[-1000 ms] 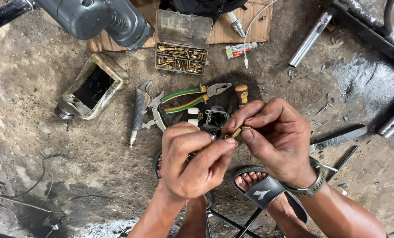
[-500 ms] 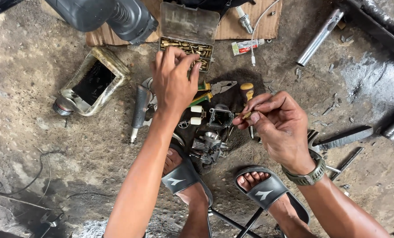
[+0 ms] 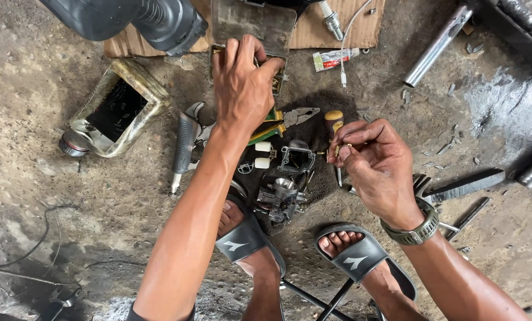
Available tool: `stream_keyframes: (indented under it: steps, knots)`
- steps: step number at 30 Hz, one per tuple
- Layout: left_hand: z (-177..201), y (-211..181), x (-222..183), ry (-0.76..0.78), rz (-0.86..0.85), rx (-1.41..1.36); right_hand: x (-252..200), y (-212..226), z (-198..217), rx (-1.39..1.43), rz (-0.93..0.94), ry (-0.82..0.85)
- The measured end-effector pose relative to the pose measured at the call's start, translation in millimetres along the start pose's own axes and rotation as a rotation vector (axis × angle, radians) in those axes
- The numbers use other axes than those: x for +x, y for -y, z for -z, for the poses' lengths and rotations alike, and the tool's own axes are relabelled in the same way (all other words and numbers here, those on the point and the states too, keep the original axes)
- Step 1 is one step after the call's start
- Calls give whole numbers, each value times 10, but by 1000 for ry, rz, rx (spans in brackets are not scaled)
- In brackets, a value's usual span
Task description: The person is working on a motorcycle carburetor, specifically inspecting and handling small brass jets and other internal components.
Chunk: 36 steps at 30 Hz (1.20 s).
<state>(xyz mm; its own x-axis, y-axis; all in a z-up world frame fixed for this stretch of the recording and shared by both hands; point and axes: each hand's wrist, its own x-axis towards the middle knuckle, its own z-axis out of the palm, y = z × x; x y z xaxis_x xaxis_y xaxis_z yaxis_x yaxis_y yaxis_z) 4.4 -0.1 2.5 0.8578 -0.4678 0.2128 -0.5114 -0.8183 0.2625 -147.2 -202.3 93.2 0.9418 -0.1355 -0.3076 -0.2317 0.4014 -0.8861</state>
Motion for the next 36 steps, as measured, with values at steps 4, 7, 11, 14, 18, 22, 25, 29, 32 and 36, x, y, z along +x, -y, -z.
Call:
stream_keyframes:
  steps: [4, 7, 11, 14, 18, 22, 25, 29, 32, 36]
  knots:
    - [-39, 79, 27, 76, -58, 16, 21, 52, 14, -44, 0, 29]
    - [-38, 136, 87, 38, -106, 64, 16, 72, 31, -82, -23, 7]
    - [-29, 184, 104, 50, -90, 53, 4, 89, 42, -194, -11, 0]
    - [-43, 174, 115, 13, -105, 108, -14, 75, 55, -209, -23, -4]
    - [-62, 146, 144, 31, -60, 86, -34, 67, 39, -205, -21, -3]
    - [16, 100, 212, 26, -51, 149, -52, 71, 26, -197, -46, -7]
    - [130, 156, 231, 27, -37, 143, -52, 73, 5, -194, -46, -19]
    - [60, 197, 200, 54, -43, 50, -43, 67, 0, -206, -53, -29]
    - [-3, 145, 182, 69, -90, 43, -41, 72, -6, -202, -66, 0]
    - [-23, 106, 257, 128, -119, 71, -9, 88, -5, -188, -56, -10]
